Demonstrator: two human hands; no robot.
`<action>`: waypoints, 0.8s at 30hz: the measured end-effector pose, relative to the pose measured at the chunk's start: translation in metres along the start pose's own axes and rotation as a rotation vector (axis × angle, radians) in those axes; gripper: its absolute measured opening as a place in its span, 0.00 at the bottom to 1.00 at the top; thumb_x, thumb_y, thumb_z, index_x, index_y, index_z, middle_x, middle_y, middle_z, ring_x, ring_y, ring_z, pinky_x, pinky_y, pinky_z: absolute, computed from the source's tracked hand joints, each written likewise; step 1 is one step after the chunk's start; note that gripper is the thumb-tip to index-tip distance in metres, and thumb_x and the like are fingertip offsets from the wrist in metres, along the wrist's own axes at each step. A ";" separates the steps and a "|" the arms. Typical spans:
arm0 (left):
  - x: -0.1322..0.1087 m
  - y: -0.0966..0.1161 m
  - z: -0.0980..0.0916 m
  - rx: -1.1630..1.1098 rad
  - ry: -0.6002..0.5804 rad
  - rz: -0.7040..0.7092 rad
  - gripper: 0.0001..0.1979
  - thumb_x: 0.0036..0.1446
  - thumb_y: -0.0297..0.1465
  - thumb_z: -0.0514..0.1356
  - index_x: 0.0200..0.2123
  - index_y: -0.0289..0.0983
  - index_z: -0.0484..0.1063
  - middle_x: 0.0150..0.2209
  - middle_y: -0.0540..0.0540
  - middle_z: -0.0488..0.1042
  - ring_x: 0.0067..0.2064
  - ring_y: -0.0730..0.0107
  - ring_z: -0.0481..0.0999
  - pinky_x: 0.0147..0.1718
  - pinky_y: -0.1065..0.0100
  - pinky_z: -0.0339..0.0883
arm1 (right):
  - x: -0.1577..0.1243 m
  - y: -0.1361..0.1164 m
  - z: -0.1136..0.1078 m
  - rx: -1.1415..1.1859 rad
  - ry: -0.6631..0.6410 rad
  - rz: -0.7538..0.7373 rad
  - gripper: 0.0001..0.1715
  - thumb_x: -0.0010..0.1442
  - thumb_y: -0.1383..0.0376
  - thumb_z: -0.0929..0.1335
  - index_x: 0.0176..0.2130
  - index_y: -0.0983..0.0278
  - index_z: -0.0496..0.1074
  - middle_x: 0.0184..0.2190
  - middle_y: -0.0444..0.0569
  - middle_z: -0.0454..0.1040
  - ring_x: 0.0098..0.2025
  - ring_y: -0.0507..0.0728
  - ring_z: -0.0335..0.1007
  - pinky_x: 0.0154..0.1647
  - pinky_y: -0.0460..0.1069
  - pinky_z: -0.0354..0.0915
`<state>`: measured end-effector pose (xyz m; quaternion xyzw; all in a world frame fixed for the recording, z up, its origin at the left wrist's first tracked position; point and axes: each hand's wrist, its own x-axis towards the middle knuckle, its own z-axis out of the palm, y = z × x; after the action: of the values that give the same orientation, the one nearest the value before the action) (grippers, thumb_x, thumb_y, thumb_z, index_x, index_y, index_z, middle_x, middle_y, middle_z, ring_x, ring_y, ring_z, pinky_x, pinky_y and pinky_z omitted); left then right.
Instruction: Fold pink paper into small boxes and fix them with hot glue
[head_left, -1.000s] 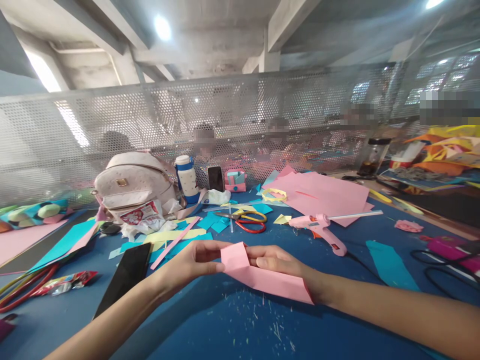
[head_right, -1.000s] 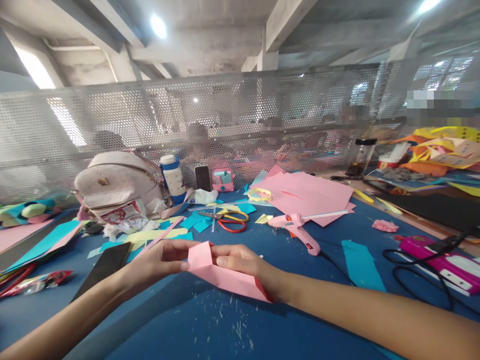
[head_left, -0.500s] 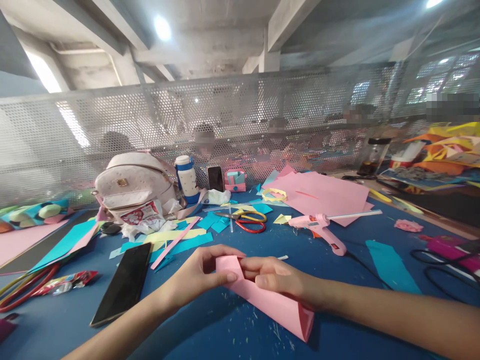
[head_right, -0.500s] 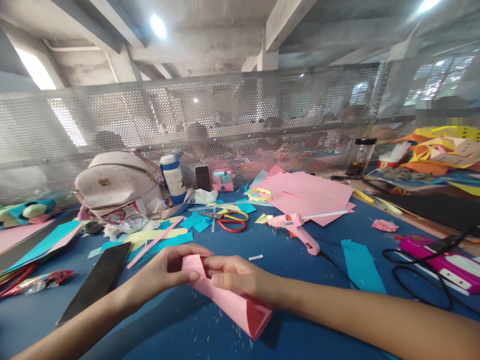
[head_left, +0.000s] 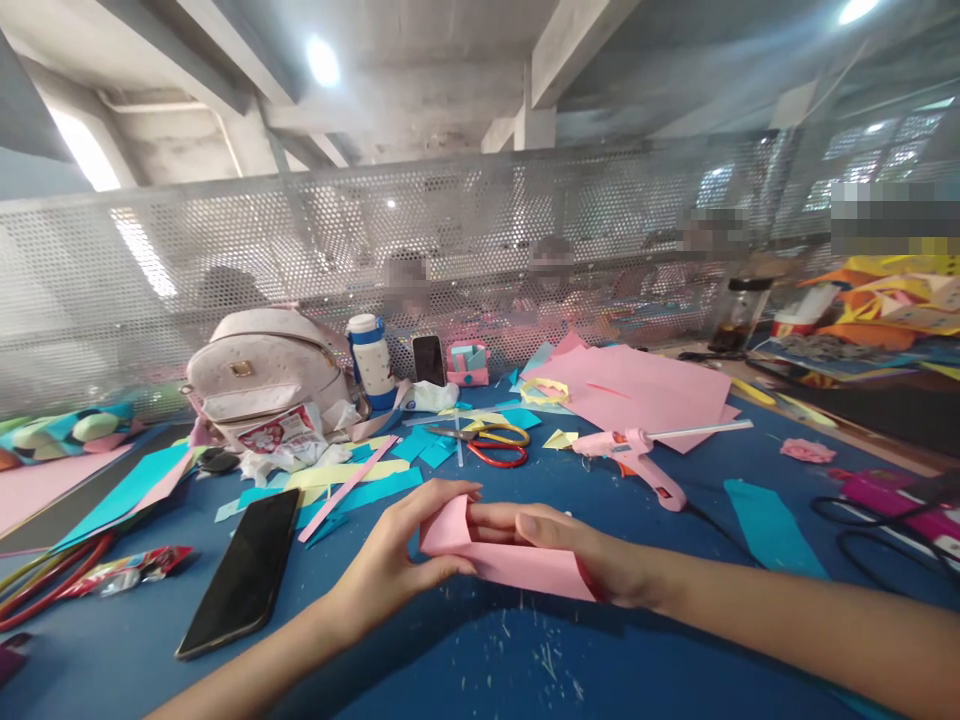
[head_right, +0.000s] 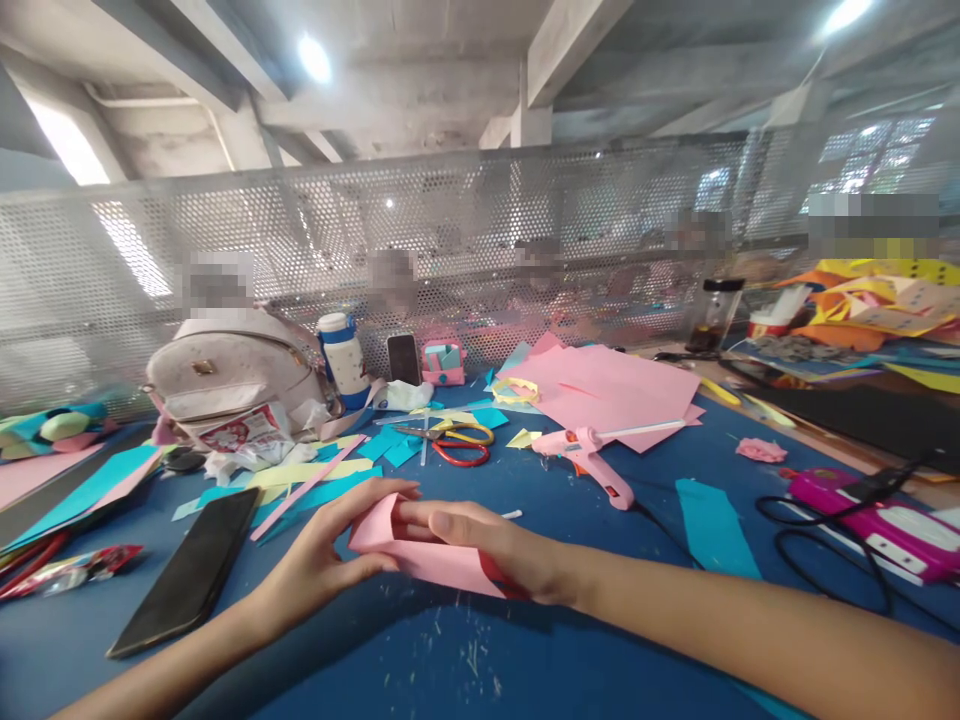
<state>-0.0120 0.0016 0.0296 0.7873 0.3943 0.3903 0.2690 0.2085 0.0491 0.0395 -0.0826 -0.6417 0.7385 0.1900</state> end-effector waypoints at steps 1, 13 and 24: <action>0.000 -0.003 0.000 0.010 0.010 -0.003 0.26 0.54 0.37 0.66 0.56 0.46 0.67 0.56 0.45 0.72 0.56 0.54 0.71 0.55 0.62 0.62 | 0.000 0.001 -0.002 -0.006 0.024 0.004 0.38 0.61 0.43 0.63 0.60 0.65 0.66 0.56 0.59 0.68 0.59 0.63 0.63 0.62 0.57 0.54; 0.003 -0.038 -0.006 -0.001 0.193 -0.221 0.23 0.63 0.42 0.54 0.58 0.39 0.66 0.57 0.43 0.72 0.59 0.53 0.67 0.57 0.62 0.59 | 0.003 0.011 -0.025 -0.201 0.452 -0.164 0.33 0.62 0.44 0.63 0.57 0.60 0.68 0.57 0.54 0.69 0.58 0.63 0.64 0.60 0.59 0.57; 0.000 -0.049 0.008 -0.107 0.169 -0.303 0.25 0.65 0.44 0.50 0.60 0.39 0.65 0.62 0.44 0.66 0.66 0.55 0.57 0.66 0.56 0.44 | 0.011 0.035 -0.040 -0.663 0.503 -0.165 0.12 0.65 0.58 0.64 0.35 0.63 0.69 0.42 0.49 0.71 0.47 0.58 0.66 0.52 0.53 0.62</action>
<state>-0.0251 0.0267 -0.0108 0.6678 0.5083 0.4304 0.3324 0.2071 0.0858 0.0001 -0.2653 -0.7827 0.4312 0.3621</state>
